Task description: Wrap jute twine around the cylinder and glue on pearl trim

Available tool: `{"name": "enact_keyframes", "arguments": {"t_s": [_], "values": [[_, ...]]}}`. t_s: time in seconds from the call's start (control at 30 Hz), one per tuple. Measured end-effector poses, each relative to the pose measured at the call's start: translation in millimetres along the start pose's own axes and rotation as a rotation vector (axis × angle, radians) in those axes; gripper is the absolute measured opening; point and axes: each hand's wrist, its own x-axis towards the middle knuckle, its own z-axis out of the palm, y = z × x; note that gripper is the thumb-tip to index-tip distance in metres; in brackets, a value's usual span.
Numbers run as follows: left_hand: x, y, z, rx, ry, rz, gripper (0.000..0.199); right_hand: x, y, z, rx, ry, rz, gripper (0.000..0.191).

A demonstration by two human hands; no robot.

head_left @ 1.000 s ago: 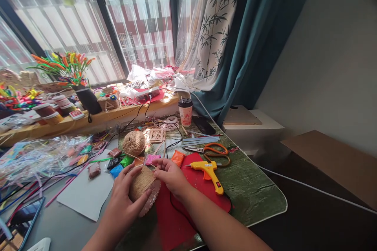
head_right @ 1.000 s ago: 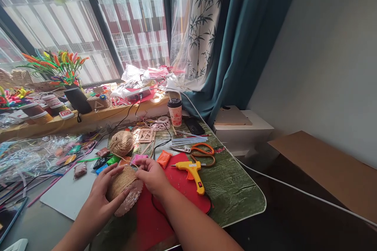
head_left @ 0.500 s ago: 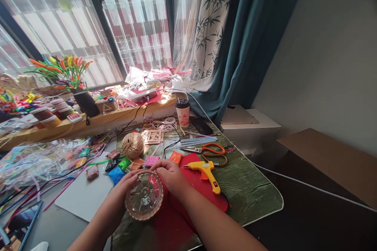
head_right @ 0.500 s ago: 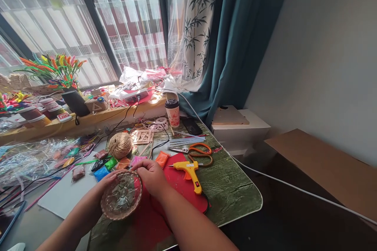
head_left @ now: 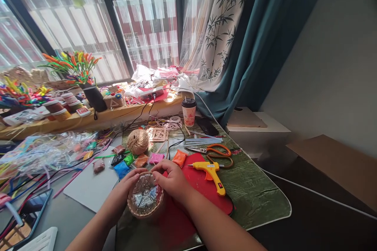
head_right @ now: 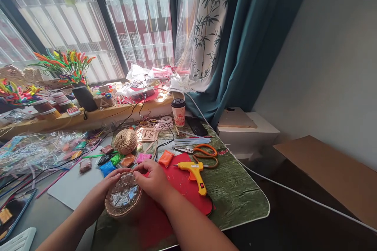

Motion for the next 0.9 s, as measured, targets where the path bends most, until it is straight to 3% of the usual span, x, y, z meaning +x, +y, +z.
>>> {"name": "enact_keyframes", "arguments": {"t_s": [0.2, 0.4, 0.63, 0.7, 0.8, 0.9], "values": [[1.9, 37.5, 10.5, 0.107, 0.005, -0.032, 0.044, -1.6, 2.2, 1.8, -0.034, 0.004, 0.006, 0.010], [11.3, 33.3, 20.4, 0.109, -0.023, -0.066, 0.052, -0.1, 7.5, 0.3, -0.060, 0.012, 0.051, 0.015], [11.4, 34.3, 17.7, 0.150, -0.041, -0.046, 0.050, 0.7, 4.9, -0.3, -0.126, 0.025, 0.001, 0.014], [10.4, 41.2, 16.0, 0.264, -0.049, 0.016, 0.043, -0.1, 4.2, 0.4, -0.138, 0.027, -0.012, 0.014], [2.2, 52.8, 17.2, 0.624, -0.045, 0.216, 0.032, -0.9, 3.3, 0.4, -0.155, 0.026, -0.033, 0.014], [-14.5, 58.4, 24.0, 0.934, -0.165, 0.345, 0.042, -0.9, 2.2, -0.7, -0.170, 0.020, -0.051, 0.015]]}}
